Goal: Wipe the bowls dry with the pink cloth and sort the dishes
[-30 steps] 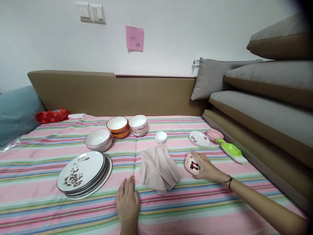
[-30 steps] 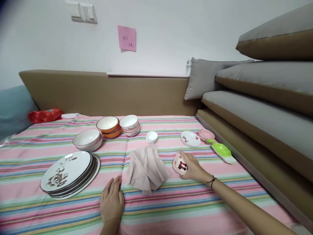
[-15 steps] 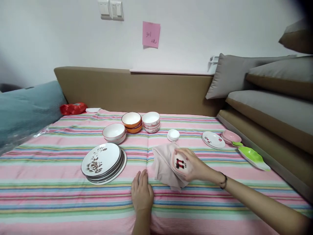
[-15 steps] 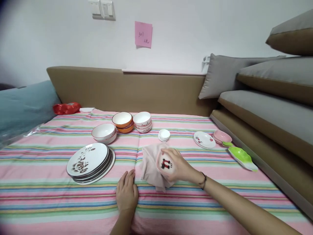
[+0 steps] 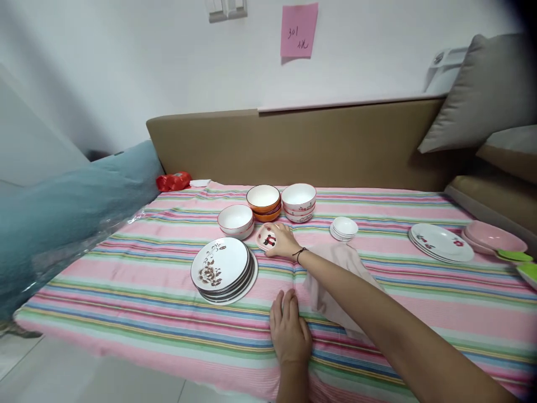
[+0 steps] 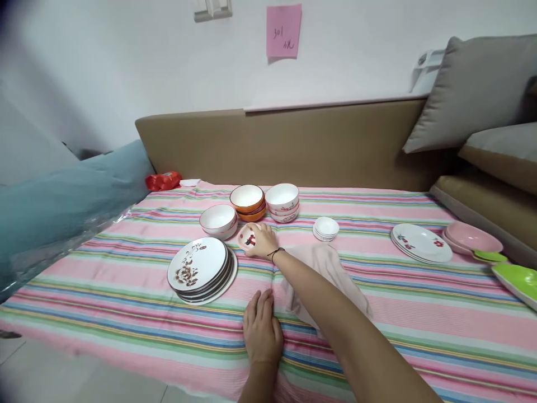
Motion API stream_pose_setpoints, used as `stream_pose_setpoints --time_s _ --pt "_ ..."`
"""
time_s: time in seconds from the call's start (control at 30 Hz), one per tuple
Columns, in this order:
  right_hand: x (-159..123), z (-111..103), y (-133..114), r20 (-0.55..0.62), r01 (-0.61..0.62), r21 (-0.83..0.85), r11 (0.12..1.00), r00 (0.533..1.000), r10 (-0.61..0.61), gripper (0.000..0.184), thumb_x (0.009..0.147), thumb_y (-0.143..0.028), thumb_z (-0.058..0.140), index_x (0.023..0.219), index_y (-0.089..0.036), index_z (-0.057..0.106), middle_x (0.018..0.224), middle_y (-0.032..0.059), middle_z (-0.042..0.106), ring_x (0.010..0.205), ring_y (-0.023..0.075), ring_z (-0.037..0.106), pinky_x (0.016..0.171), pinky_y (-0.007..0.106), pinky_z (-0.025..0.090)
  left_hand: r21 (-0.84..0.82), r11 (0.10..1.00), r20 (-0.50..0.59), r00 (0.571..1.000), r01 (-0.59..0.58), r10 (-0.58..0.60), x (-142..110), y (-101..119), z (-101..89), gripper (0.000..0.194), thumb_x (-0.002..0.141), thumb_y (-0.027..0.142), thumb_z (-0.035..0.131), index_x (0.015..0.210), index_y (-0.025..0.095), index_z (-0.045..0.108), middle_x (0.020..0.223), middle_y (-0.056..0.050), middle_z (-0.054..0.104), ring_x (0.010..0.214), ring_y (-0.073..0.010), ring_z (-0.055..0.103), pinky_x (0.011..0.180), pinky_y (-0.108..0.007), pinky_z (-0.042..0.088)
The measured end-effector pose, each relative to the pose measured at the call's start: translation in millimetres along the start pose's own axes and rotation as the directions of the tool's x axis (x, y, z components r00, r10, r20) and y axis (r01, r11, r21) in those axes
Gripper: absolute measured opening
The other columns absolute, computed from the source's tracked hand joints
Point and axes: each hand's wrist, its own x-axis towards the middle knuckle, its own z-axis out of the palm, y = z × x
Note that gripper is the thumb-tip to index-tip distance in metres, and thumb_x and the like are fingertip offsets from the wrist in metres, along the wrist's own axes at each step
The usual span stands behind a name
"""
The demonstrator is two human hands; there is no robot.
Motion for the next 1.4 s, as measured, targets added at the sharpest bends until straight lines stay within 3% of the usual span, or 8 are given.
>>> stream_pose_setpoints --time_s 0.2,0.3,0.37,0.53,0.63,0.9,1.2,1.4 --pt "2 -19 2 0.015 0.133 -0.028 0.991 0.991 -0.132 0.077 0.05 -0.052 0.086 0.118 -0.023 0.062 0.137 0.0119 0.048 0.128 0.0358 0.039 0.105 0.049 0.034 0.0 1.0 0.027 1.0 -0.006 0.006 1 0 -1.3 0.047 0.08 0.006 0.044 0.121 0.019 0.063 0.133 -0.004 0.061 0.13 -0.0254 0.047 0.107 -0.044 0.035" --pt "-10 -52 14 -0.061 0.15 -0.032 0.988 0.987 -0.152 0.049 0.076 -0.051 0.069 0.116 -0.022 0.062 0.132 0.0087 0.055 0.126 0.027 0.046 0.107 0.04 0.036 0.0 1.0 -0.006 1.0 0.01 -0.01 3 2 -0.4 0.045 0.081 0.005 0.044 0.118 0.019 0.065 0.131 -0.004 0.062 0.129 -0.025 0.047 0.108 -0.043 0.034" --pt "-24 -77 31 -0.144 0.111 -0.038 0.993 0.983 -0.115 0.034 0.09 -0.046 0.05 0.11 -0.022 0.063 0.122 0.0077 0.062 0.121 0.0234 0.051 0.105 0.038 0.038 -0.001 1.0 -0.028 0.999 0.018 -0.018 4 4 0.2 0.045 0.08 0.004 0.043 0.117 0.018 0.065 0.129 -0.004 0.063 0.128 -0.0247 0.048 0.108 -0.043 0.034" --pt "-64 -123 95 -0.381 -0.166 -0.071 0.984 0.916 0.127 0.045 0.086 -0.046 0.048 0.12 -0.016 0.055 0.132 0.0169 0.052 0.13 0.0319 0.04 0.112 0.049 0.027 0.003 1.0 -0.036 0.999 0.005 -0.005 6 7 -1.3 0.047 0.079 0.003 0.044 0.119 0.017 0.064 0.128 -0.003 0.064 0.126 -0.0239 0.049 0.108 -0.042 0.033" --pt "-79 -126 126 -0.409 -0.326 -0.046 0.944 0.869 0.28 0.073 0.079 -0.05 0.057 0.138 -0.012 0.039 0.143 0.0214 0.039 0.136 0.0373 0.031 0.113 0.054 0.024 0.011 1.0 -0.053 0.999 -0.006 0.006 6 6 -2.3 0.047 0.079 0.003 0.044 0.119 0.017 0.064 0.127 -0.004 0.065 0.126 -0.024 0.05 0.108 -0.042 0.033" --pt "-81 -116 159 -0.252 -0.375 -0.031 0.927 0.9 0.356 0.106 0.058 -0.046 0.08 0.147 -0.019 0.03 0.145 0.0159 0.04 0.137 0.0332 0.036 0.11 0.044 0.033 0.019 1.0 -0.048 0.999 -0.019 0.02 5 5 -0.7 0.046 0.078 0.003 0.046 0.118 0.016 0.064 0.129 -0.003 0.064 0.125 -0.0243 0.05 0.107 -0.043 0.034" --pt "-70 -110 176 -0.227 -0.447 -0.042 0.893 0.875 0.427 0.098 0.059 -0.034 0.079 0.144 -0.015 0.034 0.136 0.0185 0.049 0.127 0.0369 0.046 0.102 0.046 0.039 0.005 1.0 -0.067 0.998 0.003 -0.003 5 6 1.8 0.047 0.079 0.003 0.044 0.119 0.017 0.064 0.129 0.0 0.064 0.126 -0.0244 0.049 0.108 -0.041 0.031" --pt "-71 -125 176 -0.146 -0.354 -0.045 0.934 0.927 0.345 0.106 0.055 -0.038 0.084 0.146 -0.019 0.033 0.145 0.0136 0.044 0.133 0.0303 0.042 0.108 0.04 0.036 0.045 0.998 -0.047 0.998 -0.035 0.037 9 4 -3.5 0.042 0.08 0.004 0.045 0.116 0.017 0.065 0.128 0.0 0.064 0.124 -0.0238 0.05 0.106 -0.04 0.032"
